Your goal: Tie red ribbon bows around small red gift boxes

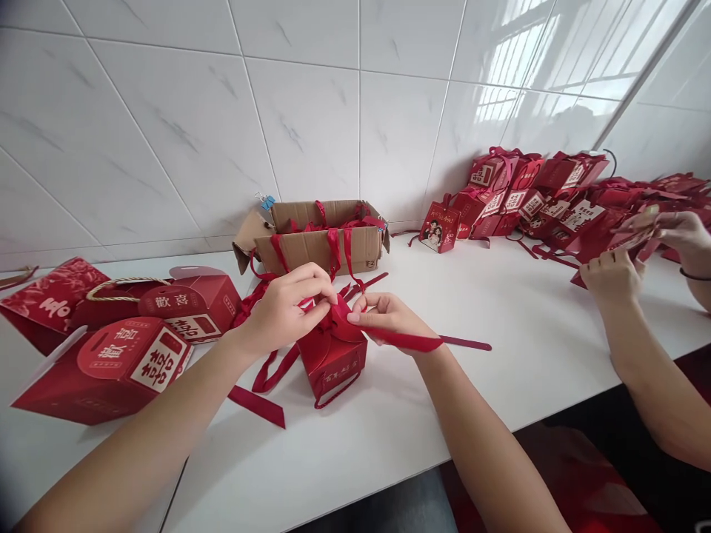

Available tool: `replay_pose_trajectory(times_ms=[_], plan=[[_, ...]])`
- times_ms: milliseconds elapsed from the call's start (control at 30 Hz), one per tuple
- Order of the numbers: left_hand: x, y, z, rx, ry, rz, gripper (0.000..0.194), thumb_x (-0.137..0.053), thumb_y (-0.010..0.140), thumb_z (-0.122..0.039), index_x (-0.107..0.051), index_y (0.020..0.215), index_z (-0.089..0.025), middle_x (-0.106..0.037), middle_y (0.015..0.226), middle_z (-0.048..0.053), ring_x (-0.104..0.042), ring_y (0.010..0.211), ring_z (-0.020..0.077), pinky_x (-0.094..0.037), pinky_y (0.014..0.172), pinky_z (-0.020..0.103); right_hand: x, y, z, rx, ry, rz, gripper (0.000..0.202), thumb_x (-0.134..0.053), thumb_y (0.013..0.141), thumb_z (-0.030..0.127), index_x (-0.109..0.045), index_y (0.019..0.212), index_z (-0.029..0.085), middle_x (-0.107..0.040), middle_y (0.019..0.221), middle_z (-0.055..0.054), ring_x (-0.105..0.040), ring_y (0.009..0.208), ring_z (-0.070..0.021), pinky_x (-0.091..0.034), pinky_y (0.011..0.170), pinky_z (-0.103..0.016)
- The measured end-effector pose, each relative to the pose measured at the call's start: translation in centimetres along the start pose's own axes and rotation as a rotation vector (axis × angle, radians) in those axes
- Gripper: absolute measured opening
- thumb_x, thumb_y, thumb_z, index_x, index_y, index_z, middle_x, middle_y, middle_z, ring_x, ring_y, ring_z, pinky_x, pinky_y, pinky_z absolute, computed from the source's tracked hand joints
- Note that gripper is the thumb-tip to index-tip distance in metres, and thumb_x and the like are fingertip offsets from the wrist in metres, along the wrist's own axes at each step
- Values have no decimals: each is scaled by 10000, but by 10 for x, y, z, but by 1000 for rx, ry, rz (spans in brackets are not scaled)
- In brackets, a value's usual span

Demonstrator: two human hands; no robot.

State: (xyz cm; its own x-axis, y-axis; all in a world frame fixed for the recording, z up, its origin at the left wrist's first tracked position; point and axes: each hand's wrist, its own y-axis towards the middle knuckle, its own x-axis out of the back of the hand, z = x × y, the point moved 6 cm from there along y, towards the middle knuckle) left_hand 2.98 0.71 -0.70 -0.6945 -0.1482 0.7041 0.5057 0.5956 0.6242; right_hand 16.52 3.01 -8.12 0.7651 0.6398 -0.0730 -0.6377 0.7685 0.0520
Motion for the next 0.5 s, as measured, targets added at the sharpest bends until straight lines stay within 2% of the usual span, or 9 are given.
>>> replay_pose_trajectory(times_ms=[133, 200, 267, 333, 400, 500], plan=[[0, 0, 0, 9, -31, 36, 198, -457, 811, -45, -579, 736, -181, -542, 844, 14, -545, 722, 103, -456, 622, 228, 3, 6, -7, 5, -118, -114, 525, -656, 790, 453, -320, 495, 177, -221, 495, 79, -177, 473, -49, -161, 445, -230], [0, 0, 0, 9, -34, 42, 182, -466, 812, -53, -574, 741, -181, -543, 848, 15, -551, 741, 108, -463, 640, 232, 5, 9, -8, 80, -133, -210, 470, -681, 765, 457, -409, 512, 169, -282, 511, 68, -245, 487, -55, -231, 450, -215], [-1, 0, 0, 4, -33, 58, 171, -470, 819, -68, -576, 750, -183, -544, 854, 17, -552, 749, 112, -470, 653, 239, 4, 11, -8, 161, -120, -263, 334, -680, 762, 466, -579, 639, 172, -459, 597, 31, -409, 568, -84, -373, 522, -222], [-2, 0, 1, -7, -35, 78, 176, -462, 828, -76, -580, 755, -184, -544, 867, 21, -551, 755, 113, -476, 660, 242, 0, 13, -8, 213, -123, -252, 270, -669, 773, 466, -678, 815, 199, -611, 867, -31, -544, 788, -142, -479, 689, -277], [-4, -1, 2, -22, -35, 86, 188, -452, 836, -75, -581, 752, -183, -544, 880, 23, -552, 765, 110, -481, 670, 238, -6, 14, -8, 227, -141, -205, 254, -665, 781, 451, -713, 879, 222, -595, 1121, -59, -562, 971, -186, -500, 804, -323], [-6, -2, 1, -40, -33, 92, 203, -442, 839, -63, -579, 744, -180, -539, 891, 23, -550, 760, 100, -476, 664, 224, -12, 14, -9, 210, -140, -178, 200, -668, 789, 411, -733, 853, 234, -554, 1218, -55, -577, 999, -185, -516, 802, -318]])
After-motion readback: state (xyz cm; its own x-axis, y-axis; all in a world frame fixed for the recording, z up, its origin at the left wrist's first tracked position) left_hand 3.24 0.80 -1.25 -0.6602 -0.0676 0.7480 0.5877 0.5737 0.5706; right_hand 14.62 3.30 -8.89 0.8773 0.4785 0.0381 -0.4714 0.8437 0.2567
